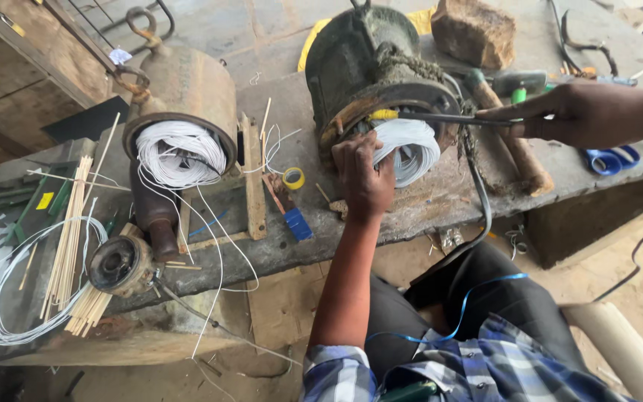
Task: The person winds white insulated wire around a cylindrical motor housing on a workbench, forming a coil bundle. They secure the winding with tape and use a long metal rod to press and arrange the wire loops into the housing while holding the coil steady with the other hand.
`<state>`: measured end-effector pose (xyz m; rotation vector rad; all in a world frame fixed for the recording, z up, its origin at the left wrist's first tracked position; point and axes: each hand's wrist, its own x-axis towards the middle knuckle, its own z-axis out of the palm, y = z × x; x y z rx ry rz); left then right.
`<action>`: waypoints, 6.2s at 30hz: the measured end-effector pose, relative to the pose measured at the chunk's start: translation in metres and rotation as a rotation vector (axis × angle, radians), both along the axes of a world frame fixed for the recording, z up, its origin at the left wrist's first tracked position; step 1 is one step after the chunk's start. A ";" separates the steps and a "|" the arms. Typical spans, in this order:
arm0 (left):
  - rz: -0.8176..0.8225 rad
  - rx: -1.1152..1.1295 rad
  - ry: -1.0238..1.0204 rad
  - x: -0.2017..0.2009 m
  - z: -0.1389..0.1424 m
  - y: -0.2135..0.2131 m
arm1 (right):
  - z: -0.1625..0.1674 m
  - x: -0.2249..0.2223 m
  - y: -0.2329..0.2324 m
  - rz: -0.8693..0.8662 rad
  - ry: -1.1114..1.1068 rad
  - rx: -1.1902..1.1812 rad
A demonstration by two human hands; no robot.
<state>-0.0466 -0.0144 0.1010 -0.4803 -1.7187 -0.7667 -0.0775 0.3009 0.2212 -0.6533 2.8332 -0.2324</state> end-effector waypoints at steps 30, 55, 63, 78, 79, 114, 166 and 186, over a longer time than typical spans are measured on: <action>0.256 -0.114 -0.054 -0.021 -0.012 0.013 | -0.166 0.042 -0.020 -0.098 0.061 -0.990; -0.368 0.307 -0.842 0.172 -0.004 0.051 | -0.042 0.149 -0.125 0.231 -0.185 -1.644; 0.298 -0.185 -0.923 0.231 0.090 -0.140 | -0.034 0.072 -0.055 0.064 0.138 -1.388; 0.332 -0.475 -1.122 0.168 0.143 -0.168 | -0.047 0.018 -0.038 0.053 0.064 -1.312; 0.340 -0.489 -1.124 0.163 0.142 -0.173 | -0.045 0.016 -0.037 0.053 0.057 -1.306; 0.116 -0.013 -1.297 0.177 -0.031 -0.104 | -0.023 -0.102 -0.134 0.427 -0.317 -1.313; -0.175 -0.345 -0.721 0.094 -0.033 -0.223 | -0.035 -0.109 -0.129 0.340 -0.268 -1.257; -0.106 -0.325 -0.690 0.088 -0.073 -0.191 | -0.031 -0.108 -0.134 0.428 -0.143 -1.179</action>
